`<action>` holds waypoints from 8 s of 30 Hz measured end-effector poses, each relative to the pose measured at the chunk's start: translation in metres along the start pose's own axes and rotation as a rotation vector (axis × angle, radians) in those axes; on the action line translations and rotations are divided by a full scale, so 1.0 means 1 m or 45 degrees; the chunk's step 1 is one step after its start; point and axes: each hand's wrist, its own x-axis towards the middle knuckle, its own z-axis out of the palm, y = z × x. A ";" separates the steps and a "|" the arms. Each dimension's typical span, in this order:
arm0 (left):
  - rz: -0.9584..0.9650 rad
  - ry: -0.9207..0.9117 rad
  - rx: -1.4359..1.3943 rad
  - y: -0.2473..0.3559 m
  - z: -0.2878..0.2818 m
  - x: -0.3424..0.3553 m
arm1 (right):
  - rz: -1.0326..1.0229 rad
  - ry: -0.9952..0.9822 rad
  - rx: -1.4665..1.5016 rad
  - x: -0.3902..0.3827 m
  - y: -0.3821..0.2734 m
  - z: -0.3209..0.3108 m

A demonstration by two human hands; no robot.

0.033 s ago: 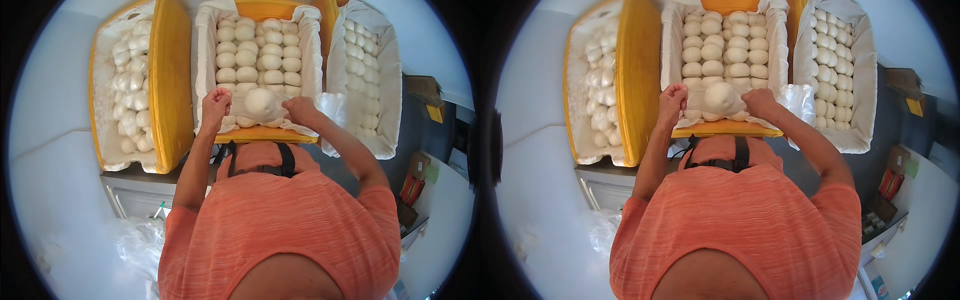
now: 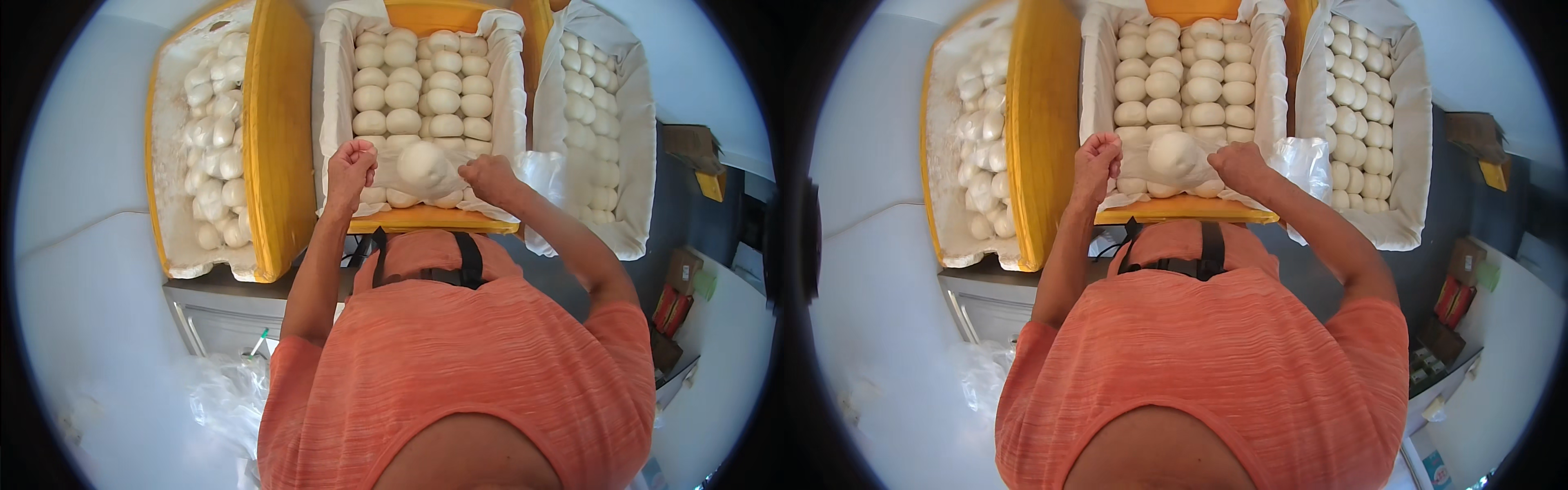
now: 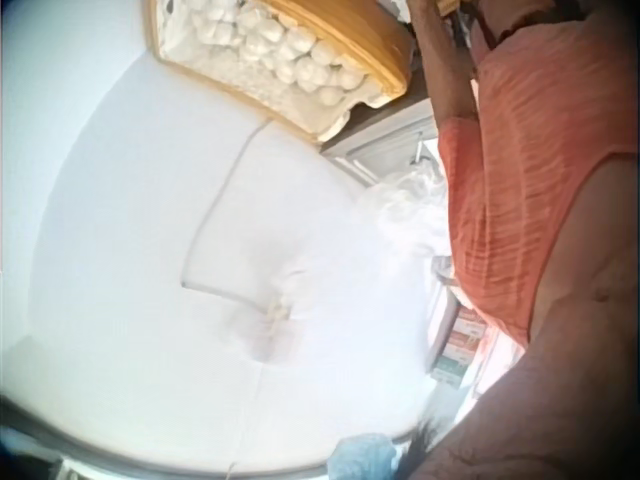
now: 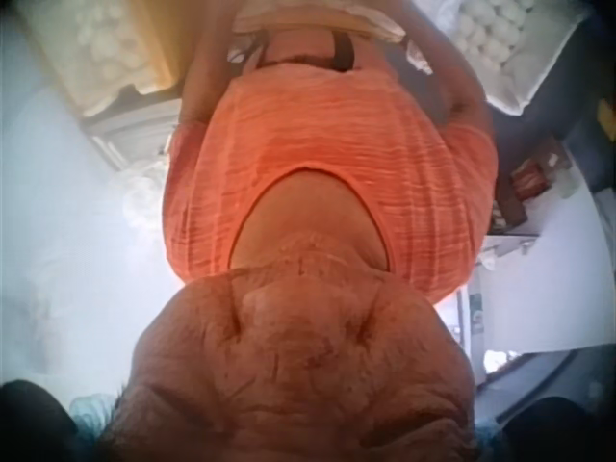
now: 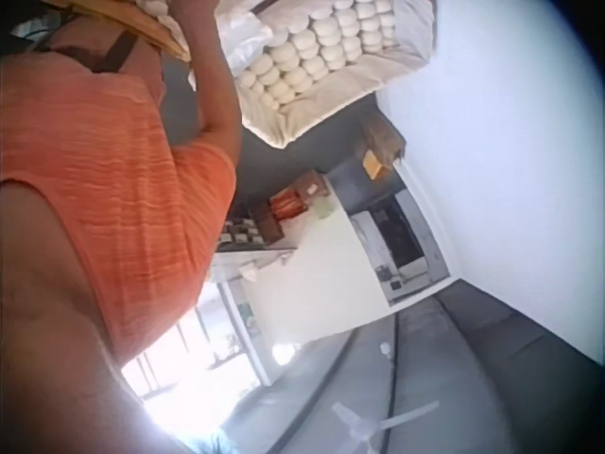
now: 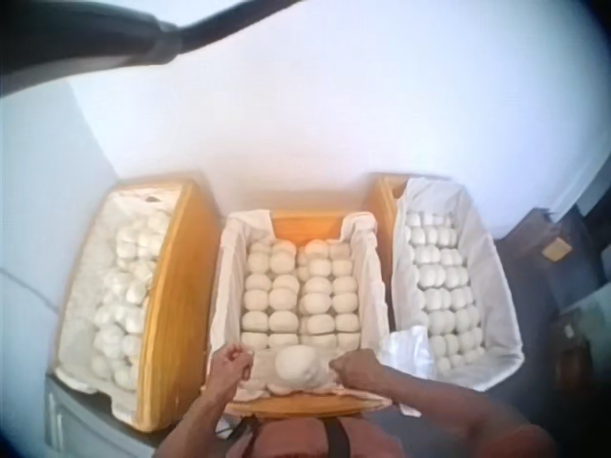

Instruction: The person repeatedly picks up small white dough balls from a yellow crate and places them into clear plastic bags. They then tie the bags shut and set them aside, continuing the process with the remaining dough balls.

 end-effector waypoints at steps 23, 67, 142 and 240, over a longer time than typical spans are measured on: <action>0.318 -0.603 -0.173 0.078 0.025 -0.033 | -0.166 0.871 1.023 0.005 -0.067 -0.115; -0.023 -0.450 0.029 0.034 -0.004 -0.047 | 0.184 0.042 2.454 0.016 -0.109 -0.074; 0.209 -0.006 0.234 -0.054 0.157 -0.020 | 0.517 1.011 1.327 -0.107 0.077 0.110; 0.158 0.372 0.359 -0.094 -0.050 -0.084 | -0.158 0.316 2.215 0.035 0.002 -0.011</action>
